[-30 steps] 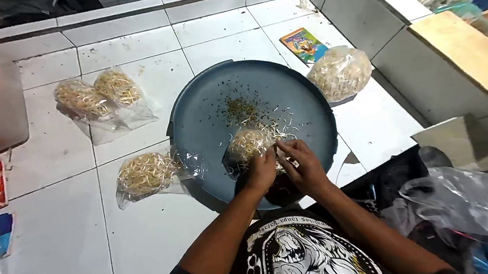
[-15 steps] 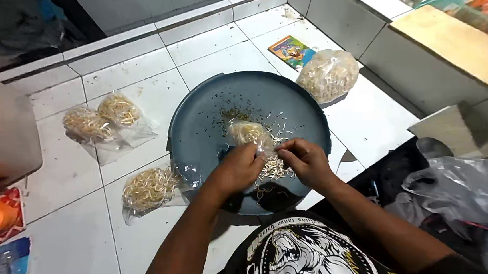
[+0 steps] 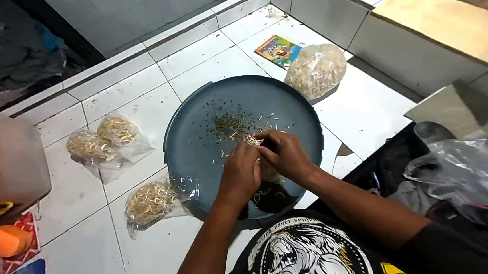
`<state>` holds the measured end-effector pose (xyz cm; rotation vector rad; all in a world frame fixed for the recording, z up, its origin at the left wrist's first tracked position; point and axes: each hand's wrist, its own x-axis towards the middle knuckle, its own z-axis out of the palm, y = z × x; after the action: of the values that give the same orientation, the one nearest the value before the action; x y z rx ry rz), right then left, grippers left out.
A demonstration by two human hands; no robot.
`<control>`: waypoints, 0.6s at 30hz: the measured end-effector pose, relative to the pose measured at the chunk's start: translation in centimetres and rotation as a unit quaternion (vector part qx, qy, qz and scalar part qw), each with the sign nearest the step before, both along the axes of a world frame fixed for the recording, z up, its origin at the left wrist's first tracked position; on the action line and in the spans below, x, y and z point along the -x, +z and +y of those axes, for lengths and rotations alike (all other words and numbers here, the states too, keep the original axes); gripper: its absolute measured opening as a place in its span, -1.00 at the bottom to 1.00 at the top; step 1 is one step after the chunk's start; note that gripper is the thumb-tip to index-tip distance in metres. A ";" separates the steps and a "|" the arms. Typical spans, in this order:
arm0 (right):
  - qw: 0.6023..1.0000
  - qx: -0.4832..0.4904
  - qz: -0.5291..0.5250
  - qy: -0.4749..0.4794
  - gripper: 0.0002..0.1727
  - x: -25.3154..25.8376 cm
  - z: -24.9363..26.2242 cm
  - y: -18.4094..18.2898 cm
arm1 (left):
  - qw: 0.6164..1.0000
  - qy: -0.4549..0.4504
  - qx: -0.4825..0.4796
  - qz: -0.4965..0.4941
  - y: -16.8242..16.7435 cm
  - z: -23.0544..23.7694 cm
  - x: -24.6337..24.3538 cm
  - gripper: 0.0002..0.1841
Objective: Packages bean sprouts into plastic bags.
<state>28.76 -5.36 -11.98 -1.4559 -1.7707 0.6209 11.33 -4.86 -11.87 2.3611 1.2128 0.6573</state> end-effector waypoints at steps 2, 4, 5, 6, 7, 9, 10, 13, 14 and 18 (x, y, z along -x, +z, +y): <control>0.999 -0.041 -0.022 0.018 -0.71 -0.4 -0.7 -0.5 | 0.993 -0.006 0.104 -0.058 -0.5 0.4 0.2 -0.88; 0.993 -0.082 -0.049 0.065 -0.60 -1.1 -1.2 -0.9 | 0.976 -0.006 0.190 -0.103 -0.9 0.9 0.6 -0.90; 0.990 -0.098 -0.063 0.082 -0.51 -1.3 -1.3 -1.1 | 0.969 -0.008 0.215 -0.120 -1.1 1.1 0.8 -0.91; 0.987 -0.109 -0.077 0.086 -0.44 -1.5 -1.4 -1.2 | 0.964 -0.010 0.230 -0.131 -1.3 1.2 0.8 -0.91; 0.986 -0.119 -0.086 0.077 -0.40 -1.6 -1.4 -1.3 | 0.961 -0.011 0.237 -0.141 -1.4 1.2 0.7 -0.90; 0.986 -0.134 -0.093 0.044 -0.41 -1.6 -1.3 -1.7 | 0.957 0.007 0.233 -0.172 -1.4 0.8 0.2 -0.85; 0.986 -0.138 -0.087 0.027 -0.42 -1.4 -1.2 -1.8 | 0.953 0.032 0.229 -0.197 -1.4 0.6 -0.2 -0.81; 0.991 -0.126 -0.031 0.000 -0.43 -1.0 -0.7 -2.2 | 0.921 0.128 0.244 -0.274 -1.5 0.0 -1.4 -0.74; 0.995 -0.105 -0.004 0.003 -0.41 -1.1 -0.5 -2.3 | 0.911 0.151 0.253 -0.289 -1.4 -0.1 -1.7 -0.72; 0.986 -0.027 0.152 0.062 -0.47 -1.8 0.0 -2.3 | 0.917 0.178 0.214 -0.287 -1.4 -0.6 -2.3 -0.64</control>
<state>30.52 -5.38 -14.28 -1.1533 -1.6307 0.8074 13.62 -5.50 -13.28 1.4518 1.3390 0.9929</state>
